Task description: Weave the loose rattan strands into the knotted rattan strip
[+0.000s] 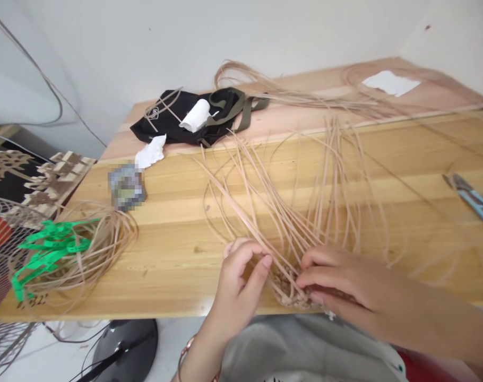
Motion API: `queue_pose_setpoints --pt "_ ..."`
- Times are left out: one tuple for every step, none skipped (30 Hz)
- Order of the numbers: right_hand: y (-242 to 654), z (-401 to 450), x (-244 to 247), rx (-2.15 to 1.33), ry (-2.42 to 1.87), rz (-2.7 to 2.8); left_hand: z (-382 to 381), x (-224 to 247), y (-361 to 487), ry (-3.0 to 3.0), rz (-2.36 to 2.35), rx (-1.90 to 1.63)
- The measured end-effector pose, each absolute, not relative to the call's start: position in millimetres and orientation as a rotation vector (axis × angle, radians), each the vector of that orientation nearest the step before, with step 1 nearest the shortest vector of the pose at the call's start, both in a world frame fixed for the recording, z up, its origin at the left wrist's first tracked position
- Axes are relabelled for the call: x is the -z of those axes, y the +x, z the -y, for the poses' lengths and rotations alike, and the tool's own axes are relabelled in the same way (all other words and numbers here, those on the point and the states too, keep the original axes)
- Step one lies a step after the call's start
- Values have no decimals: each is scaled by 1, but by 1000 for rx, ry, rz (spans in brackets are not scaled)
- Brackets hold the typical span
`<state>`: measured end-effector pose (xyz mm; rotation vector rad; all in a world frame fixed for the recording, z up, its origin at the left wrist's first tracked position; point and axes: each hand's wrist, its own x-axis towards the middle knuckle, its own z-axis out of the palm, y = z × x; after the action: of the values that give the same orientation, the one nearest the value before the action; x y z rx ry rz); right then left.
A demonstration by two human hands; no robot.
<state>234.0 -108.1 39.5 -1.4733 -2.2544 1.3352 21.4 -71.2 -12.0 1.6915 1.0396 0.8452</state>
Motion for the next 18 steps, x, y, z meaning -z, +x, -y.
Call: queue_pose_setpoints --pt "233 108 -39 -1322 -1472 2260 72 11 22 1709 -1036 -842" --pt "231 108 -38 -1309 -1481 2255 72 10 22 1726 -1028 -842" --pt "229 108 -38 -1293 -1500 2243 72 10 23 1742 -1020 -846" --pt "227 108 -36 -1275 -1528 2222 73 9 24 1756 -1013 -848" --pt "224 107 -35 -1255 -1560 2197 73 9 25 1769 -1011 -847" --pt "222 107 -33 -1239 -1582 2176 73 9 27 1784 -1013 -843" --pt "220 106 -32 -1234 -1587 2163 74 9 28 1801 -1015 -835" --pt "218 106 -31 -1233 -1577 2159 74 9 30 1818 -1018 -826" --pt "216 106 -30 -1236 -1559 2161 74 9 32 1831 -1020 -823" --pt "215 106 -29 -1239 -1543 2167 74 10 33 1839 -1022 -829" --pt "214 106 -29 -1239 -1533 2177 74 10 34 1838 -1025 -845" --pt "214 105 -30 -1230 -1532 2186 74 11 35 1831 -1031 -866" --pt "214 105 -30 -1216 -1536 2196 74 12 36 1820 -1039 -891" --pt "213 105 -31 -1195 -1538 2207 74 13 36 1808 -1048 -913" --pt "213 105 -31 -1172 -1531 2222 74 14 36 1795 -1058 -933" --pt "213 105 -32 -1143 -1521 2242 75 15 36 1784 -1065 -950" --pt "212 105 -31 -1115 -1510 2267 75 16 36 1774 -1070 -966" --pt "211 105 -31 -1088 -1502 2295 75 17 36 1765 -1074 -980"
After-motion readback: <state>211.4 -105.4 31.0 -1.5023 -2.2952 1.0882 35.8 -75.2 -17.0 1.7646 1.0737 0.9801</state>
